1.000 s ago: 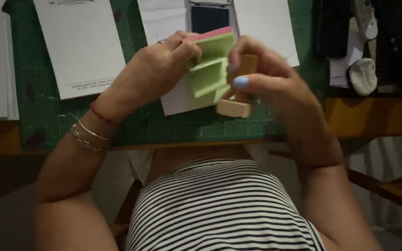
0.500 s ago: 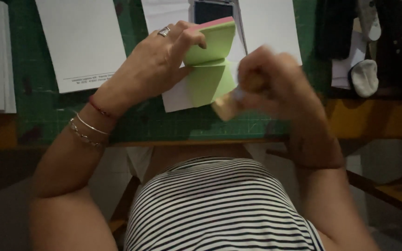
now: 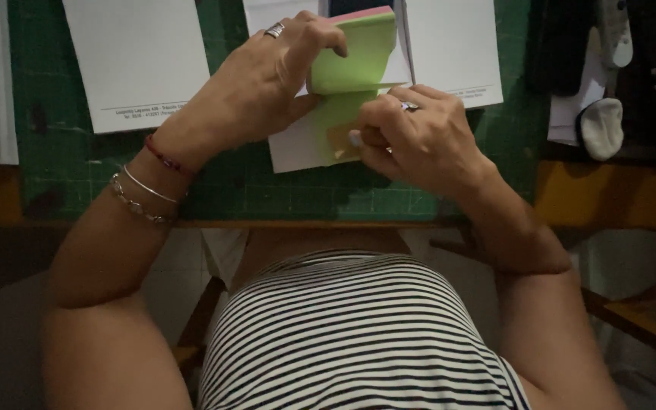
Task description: A person uses a rubber stamp and ink pad to mark individual sticky notes and peel them from a pad.
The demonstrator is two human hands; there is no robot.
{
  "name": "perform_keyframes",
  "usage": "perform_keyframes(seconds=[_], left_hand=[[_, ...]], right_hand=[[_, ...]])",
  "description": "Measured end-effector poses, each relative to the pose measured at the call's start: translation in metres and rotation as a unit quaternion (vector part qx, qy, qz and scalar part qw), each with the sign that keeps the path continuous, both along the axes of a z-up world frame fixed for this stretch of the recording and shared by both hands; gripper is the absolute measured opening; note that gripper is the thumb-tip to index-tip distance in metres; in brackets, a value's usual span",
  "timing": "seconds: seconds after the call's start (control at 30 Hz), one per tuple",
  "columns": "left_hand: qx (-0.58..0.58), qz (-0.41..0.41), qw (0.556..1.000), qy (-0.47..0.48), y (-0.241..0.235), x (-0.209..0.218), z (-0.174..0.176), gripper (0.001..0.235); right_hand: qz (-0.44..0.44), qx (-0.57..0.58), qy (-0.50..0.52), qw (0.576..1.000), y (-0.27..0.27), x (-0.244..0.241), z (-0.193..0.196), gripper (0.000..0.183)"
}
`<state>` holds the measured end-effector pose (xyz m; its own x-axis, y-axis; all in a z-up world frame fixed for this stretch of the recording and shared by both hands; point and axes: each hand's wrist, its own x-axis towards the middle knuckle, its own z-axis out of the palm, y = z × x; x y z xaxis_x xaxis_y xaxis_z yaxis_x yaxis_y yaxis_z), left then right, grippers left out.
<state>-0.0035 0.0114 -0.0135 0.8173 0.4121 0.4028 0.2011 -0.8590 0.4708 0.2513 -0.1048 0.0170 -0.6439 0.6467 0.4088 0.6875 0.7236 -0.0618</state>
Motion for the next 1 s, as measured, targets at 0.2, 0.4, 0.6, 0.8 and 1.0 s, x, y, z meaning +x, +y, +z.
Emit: perform_keyframes(seconds=[0.2, 0.4, 0.6, 0.8, 1.0], left_hand=[[0.017, -0.004, 1.000, -0.004, -0.001, -0.001, 0.000, 0.059], [0.023, -0.013, 0.999, -0.018, -0.004, 0.003, -0.006, 0.063], [-0.061, -0.026, 0.998, -0.013, -0.007, -0.002, 0.007, 0.059], [-0.025, -0.017, 0.999, -0.019, -0.011, 0.002, 0.009, 0.058], [0.016, 0.011, 1.000, -0.015, -0.009, 0.006, 0.010, 0.047]], right_hand=[[-0.005, 0.037, -0.020, 0.999, 0.001, -0.004, -0.004, 0.026], [0.015, 0.016, 0.020, 1.000, 0.000, 0.008, -0.038, 0.029], [0.005, 0.014, 0.060, 0.998, -0.001, 0.000, -0.035, 0.019], [-0.021, 0.003, 0.045, 0.999, -0.005, -0.002, -0.028, 0.028], [0.040, 0.000, 0.235, 0.971, -0.003, 0.026, 0.001, 0.011]])
